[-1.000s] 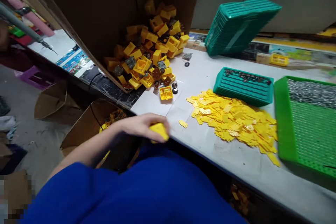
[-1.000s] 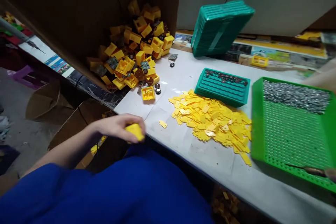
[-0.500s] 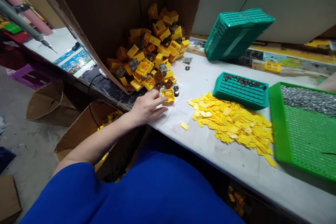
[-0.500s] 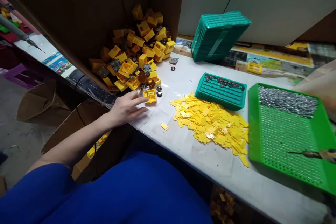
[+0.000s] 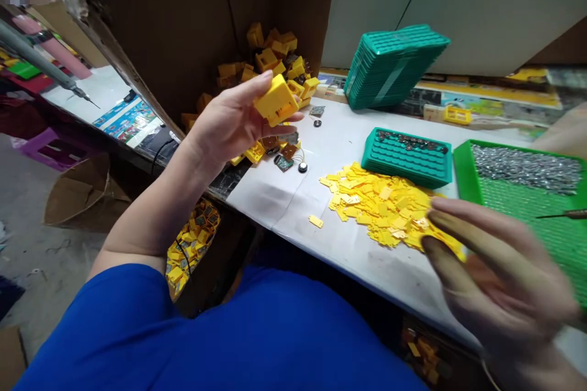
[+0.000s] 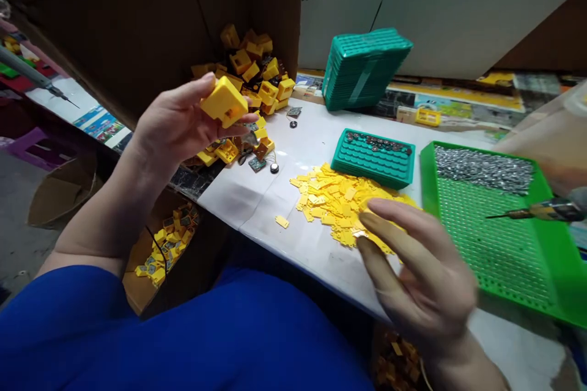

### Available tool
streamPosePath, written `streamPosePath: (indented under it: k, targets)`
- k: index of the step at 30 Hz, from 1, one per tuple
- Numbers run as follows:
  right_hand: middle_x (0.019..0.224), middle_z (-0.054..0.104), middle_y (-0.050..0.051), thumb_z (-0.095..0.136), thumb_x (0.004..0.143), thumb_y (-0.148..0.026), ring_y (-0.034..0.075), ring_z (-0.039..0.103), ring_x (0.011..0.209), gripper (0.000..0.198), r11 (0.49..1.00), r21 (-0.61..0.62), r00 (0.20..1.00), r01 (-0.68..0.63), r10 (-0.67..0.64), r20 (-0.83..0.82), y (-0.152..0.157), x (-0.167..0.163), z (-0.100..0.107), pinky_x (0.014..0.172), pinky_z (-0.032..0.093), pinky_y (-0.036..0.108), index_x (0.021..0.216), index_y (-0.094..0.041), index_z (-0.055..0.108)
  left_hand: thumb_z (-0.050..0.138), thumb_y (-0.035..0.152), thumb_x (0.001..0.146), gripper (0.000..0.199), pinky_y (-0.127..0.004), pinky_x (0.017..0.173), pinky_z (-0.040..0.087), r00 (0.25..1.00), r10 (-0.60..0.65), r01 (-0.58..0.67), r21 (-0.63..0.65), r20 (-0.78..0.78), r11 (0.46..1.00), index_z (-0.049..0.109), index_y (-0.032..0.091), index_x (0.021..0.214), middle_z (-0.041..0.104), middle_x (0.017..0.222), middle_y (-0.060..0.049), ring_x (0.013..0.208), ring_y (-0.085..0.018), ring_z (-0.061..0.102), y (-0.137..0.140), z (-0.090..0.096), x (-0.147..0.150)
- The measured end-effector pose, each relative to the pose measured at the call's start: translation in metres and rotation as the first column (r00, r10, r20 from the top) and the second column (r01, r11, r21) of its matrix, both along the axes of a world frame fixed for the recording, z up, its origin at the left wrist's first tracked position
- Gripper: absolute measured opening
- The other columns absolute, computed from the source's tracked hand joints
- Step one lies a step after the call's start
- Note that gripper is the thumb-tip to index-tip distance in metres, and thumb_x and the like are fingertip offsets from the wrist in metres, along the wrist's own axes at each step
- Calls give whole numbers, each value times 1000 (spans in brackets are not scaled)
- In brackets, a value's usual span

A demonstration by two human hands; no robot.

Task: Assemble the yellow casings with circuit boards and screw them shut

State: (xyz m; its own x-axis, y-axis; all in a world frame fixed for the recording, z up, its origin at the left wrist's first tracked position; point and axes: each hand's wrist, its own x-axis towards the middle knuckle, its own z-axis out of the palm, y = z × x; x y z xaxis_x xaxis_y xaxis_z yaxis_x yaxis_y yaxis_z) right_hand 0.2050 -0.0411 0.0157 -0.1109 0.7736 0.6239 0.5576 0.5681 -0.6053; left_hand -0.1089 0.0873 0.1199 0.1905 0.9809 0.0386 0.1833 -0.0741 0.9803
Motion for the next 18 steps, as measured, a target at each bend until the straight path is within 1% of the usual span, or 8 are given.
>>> streamPosePath:
  k: [2,5,7,9,12,14,15,18]
  targets:
    - [122,66,3,68,88,-23,24,64,110,40,985,-159,985,-73,47,-164,18,-25,-1,96,55,47,123,-42,65,35,50,99,48,-40,74,58,998,-61,61,-4,-1,998,58,13,119,66,108,-8,108,-31,69,-6,12,11]
    - [140,57,6,67,89,-37,25,61,122,44,810,-458,854,-366,98,-510,44,-55,6,96,58,44,132,-37,57,34,50,100,48,-42,73,59,985,-172,173,-36,21,984,59,13,118,66,110,-8,110,-34,68,-17,21,31]
    - [149,48,7,67,87,-41,26,60,125,50,659,-506,739,-557,114,-665,57,-68,12,97,57,45,135,-36,52,34,48,101,46,-44,75,59,966,-246,252,-72,81,965,59,13,115,67,112,-9,110,-34,68,-24,21,44]
    - [146,52,8,65,89,-43,25,64,119,44,539,-498,648,-679,122,-752,65,-74,16,96,57,44,130,-33,56,34,44,101,42,-44,77,59,942,-304,318,-93,142,943,59,14,112,67,113,-9,109,-33,69,-27,17,54]
    - [122,67,7,64,89,-44,19,70,98,32,452,-519,619,-726,101,-779,64,-69,15,89,59,37,116,-27,65,34,46,102,41,-44,76,59,939,-338,341,-36,72,939,61,15,108,67,114,-9,108,-31,69,-29,5,60]
    - [108,71,6,69,86,-42,16,70,87,31,479,-567,672,-670,67,-737,59,-57,10,82,60,34,112,-25,68,37,49,101,42,-45,78,58,930,-369,368,55,-10,928,63,16,101,67,117,-10,110,-30,68,-31,-7,60]
    - [102,71,5,70,85,-41,16,70,83,32,528,-590,713,-611,42,-700,55,-50,7,79,61,33,112,-24,68,42,48,100,38,-46,83,58,911,-410,412,98,-35,906,63,16,97,66,121,-11,113,-30,66,-32,-13,59]
    - [94,72,3,70,86,-38,17,70,78,28,782,-578,875,-235,-89,-476,40,-22,-4,74,61,36,111,-25,67,61,38,91,21,-49,101,51,800,-578,601,208,-164,772,64,18,87,60,133,-12,125,-29,58,-43,-37,60]
